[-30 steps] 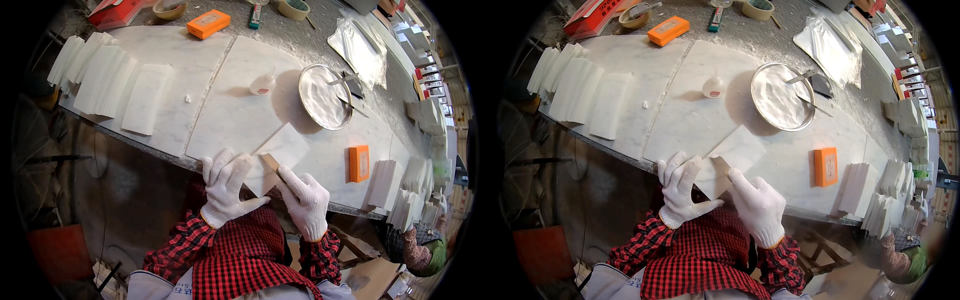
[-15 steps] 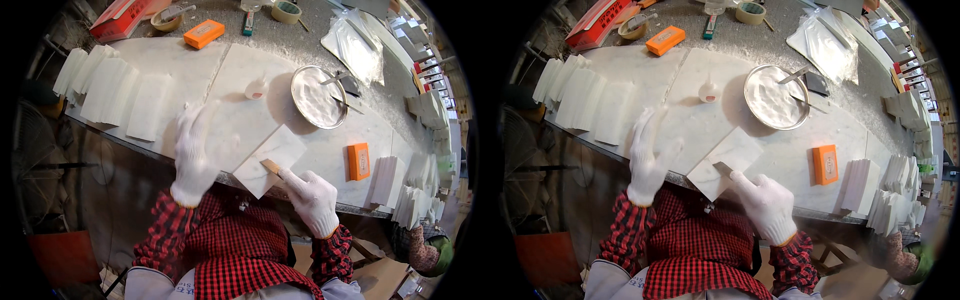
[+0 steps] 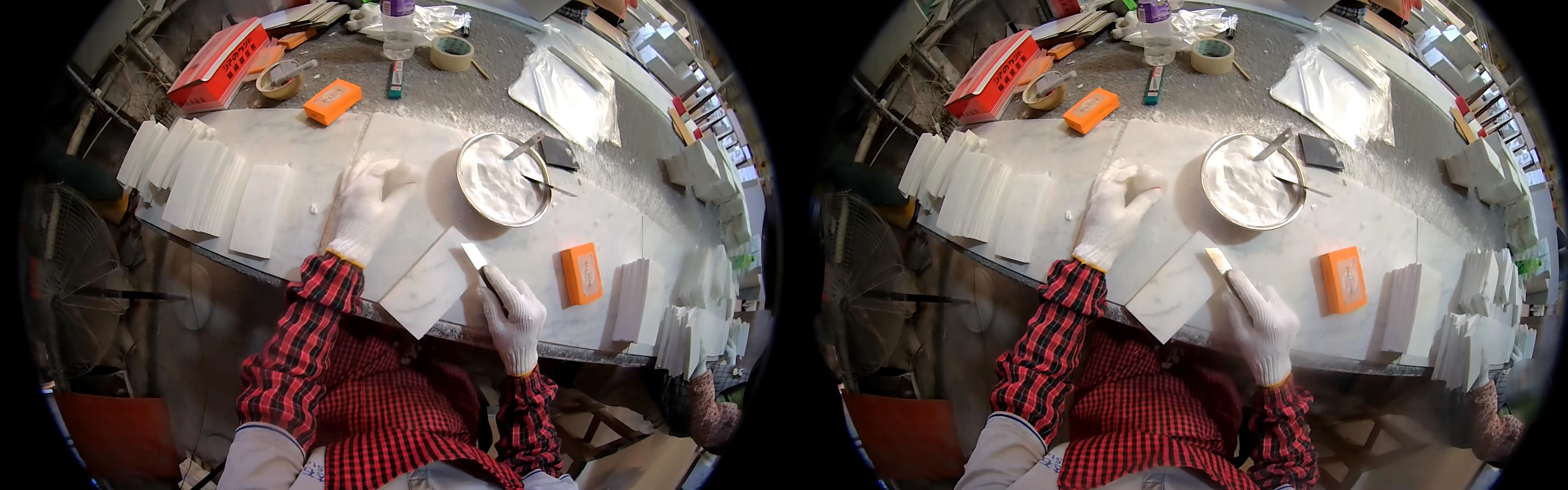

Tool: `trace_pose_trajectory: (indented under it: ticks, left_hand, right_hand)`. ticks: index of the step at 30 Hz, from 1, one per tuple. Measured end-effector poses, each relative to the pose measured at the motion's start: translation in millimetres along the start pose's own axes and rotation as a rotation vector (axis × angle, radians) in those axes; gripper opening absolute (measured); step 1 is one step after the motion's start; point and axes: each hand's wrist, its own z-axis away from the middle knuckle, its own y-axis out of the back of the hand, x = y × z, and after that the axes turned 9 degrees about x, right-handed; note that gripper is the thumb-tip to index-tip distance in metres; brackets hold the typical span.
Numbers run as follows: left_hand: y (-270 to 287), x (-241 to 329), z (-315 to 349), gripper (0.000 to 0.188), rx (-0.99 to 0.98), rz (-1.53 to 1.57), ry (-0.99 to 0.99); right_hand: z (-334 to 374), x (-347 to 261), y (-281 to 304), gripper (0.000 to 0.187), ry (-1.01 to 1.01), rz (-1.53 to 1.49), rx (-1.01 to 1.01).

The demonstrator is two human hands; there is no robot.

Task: The person scrapes the edges of white rectangular tiles with a metal scraper and then rubs them with an orange block. The person repeats this process on multiple tiles, placing the finished ones in a stack on the right side of the table.

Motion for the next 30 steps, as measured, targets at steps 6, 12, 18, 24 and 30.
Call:
trace_pose_trajectory:
  ticks: [6, 12, 18, 24, 30]
  left_hand:
    - [78, 41, 51, 0.025, -0.249, 0.255, 0.344]
    - [129, 73, 95, 0.028, -0.731, 0.607, 0.960]
    - [113, 52, 121, 0.036, -0.885, 0.708, 1.017]
    - [102, 44, 119, 0.035, -0.866, 0.772, 1.064]
    - [101, 54, 111, 0.033, -0.831, 0.712, 1.101]
  right_hand:
    - [-2, -3, 3, 0.035, -0.042, 0.054, -0.057]
    - [-3, 0, 2, 0.035, -0.015, 0.041, -0.016]
    - [-3, 0, 0, 0.036, -0.012, 0.009, 0.000]
    - [-2, 2, -1, 0.034, -0.025, 0.030, -0.001]
    - [-3, -1, 3, 0.036, -0.067, 0.024, -0.050]
